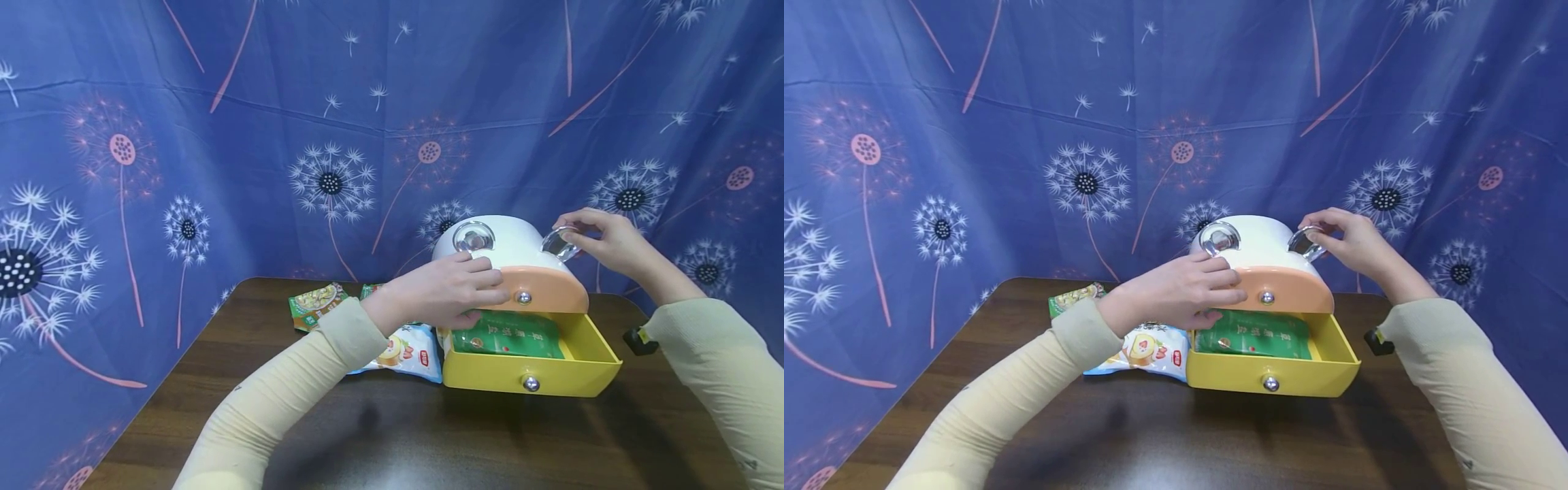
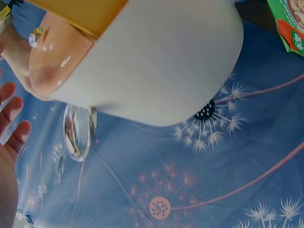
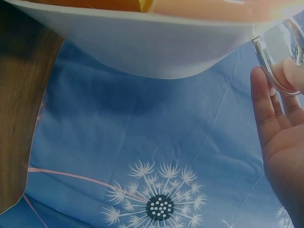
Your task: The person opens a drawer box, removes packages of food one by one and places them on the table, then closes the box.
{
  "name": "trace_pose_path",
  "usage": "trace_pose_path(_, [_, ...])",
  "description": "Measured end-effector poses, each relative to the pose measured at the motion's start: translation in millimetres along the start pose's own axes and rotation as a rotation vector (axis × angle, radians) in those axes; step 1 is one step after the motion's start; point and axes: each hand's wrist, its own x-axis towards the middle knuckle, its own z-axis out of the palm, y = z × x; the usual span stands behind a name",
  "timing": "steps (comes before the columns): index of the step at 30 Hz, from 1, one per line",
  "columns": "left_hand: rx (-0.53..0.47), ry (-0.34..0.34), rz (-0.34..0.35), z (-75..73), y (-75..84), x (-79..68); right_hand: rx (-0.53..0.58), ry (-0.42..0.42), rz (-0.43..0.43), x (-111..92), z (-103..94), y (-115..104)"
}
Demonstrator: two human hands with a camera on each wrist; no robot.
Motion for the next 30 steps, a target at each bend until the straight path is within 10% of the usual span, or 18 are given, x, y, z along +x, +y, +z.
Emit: trace_pose_path(30, [-0.023,-0.168,0.112,31.9,26.1,33.7,-0.006,-0.004,0.011,-1.2,1.7,-3.1])
